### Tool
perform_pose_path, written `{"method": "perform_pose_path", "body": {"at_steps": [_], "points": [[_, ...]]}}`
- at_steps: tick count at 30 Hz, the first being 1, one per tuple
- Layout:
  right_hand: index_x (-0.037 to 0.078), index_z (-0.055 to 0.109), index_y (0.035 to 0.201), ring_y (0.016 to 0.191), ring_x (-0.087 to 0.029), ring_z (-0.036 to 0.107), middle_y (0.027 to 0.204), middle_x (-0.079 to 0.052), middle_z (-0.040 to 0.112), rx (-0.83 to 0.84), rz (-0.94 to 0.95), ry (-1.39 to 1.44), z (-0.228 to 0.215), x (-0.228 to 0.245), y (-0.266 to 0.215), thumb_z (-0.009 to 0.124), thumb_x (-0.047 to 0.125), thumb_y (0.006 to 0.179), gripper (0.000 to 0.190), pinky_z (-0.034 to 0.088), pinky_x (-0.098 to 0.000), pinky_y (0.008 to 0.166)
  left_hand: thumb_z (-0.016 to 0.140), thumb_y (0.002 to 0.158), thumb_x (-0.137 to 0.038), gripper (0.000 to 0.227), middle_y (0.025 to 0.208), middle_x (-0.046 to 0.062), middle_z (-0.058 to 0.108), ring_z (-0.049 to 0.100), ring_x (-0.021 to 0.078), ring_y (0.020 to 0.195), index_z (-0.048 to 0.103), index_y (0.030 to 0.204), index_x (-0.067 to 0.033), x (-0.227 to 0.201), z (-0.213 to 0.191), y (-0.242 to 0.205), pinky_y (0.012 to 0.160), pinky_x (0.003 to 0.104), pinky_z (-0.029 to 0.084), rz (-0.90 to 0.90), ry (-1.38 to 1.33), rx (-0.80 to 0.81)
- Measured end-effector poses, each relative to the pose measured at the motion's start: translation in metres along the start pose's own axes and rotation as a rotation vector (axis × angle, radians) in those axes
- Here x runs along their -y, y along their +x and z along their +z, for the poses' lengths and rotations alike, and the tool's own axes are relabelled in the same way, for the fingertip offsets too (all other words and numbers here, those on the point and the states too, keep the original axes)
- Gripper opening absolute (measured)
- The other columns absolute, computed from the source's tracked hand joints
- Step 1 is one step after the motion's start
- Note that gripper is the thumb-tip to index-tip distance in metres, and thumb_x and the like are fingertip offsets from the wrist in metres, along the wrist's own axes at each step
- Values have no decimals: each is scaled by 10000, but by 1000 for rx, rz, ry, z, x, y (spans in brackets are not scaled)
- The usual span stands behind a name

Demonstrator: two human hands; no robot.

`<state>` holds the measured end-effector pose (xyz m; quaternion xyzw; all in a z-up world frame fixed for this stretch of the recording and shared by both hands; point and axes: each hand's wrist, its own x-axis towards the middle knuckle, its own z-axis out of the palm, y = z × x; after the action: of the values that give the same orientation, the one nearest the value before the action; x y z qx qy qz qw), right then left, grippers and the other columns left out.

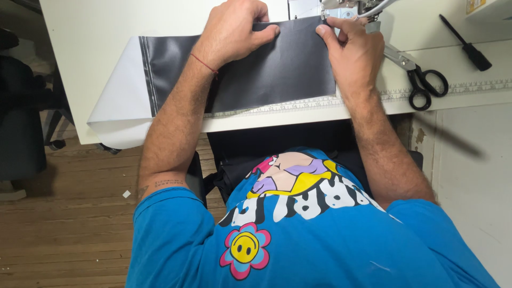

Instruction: Cutting and aligning leather pieces on a sewing station workbench.

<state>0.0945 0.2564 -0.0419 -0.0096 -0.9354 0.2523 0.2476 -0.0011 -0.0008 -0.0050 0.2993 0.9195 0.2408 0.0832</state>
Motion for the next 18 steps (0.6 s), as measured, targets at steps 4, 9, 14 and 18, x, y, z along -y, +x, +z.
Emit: {"method": "perform_pose_path", "body": {"at_steps": [4, 9, 14, 18], "points": [[192, 818, 993, 567, -129, 606, 661, 64, 602, -25, -41, -15, 2, -1, -1, 940, 306, 972, 168, 526, -320, 568, 749, 950, -418, 281, 705, -28, 636, 563, 227, 606, 675, 862, -162, 7, 5, 0, 544, 420, 424, 62, 12, -69], [169, 783, 955, 555, -136, 584, 661, 59, 591, -38, -48, -28, 2, -2, 0, 957, 315, 974, 228, 492, -330, 531, 747, 956, -410, 295, 690, -28, 625, 543, 215, 590, 670, 832, -153, 4, 2, 1, 532, 414, 419, 42, -12, -37], [182, 785, 952, 571, -158, 603, 662, 64, 586, -41, -52, -29, 3, -4, -1, 942, 332, 984, 219, 502, -358, 557, 765, 944, -430, 294, 692, -36, 622, 548, 217, 591, 667, 861, -167, 10, 7, 1, 539, 412, 412, 83, 21, -99], [185, 787, 964, 570, -146, 617, 687, 68, 624, -41, -49, -47, 1, -1, -1, 941, 340, 977, 219, 492, -346, 515, 716, 949, -427, 321, 696, -6, 618, 560, 272, 631, 619, 800, -159, 0, -5, 0, 573, 449, 424, 3, 6, 0]]}}
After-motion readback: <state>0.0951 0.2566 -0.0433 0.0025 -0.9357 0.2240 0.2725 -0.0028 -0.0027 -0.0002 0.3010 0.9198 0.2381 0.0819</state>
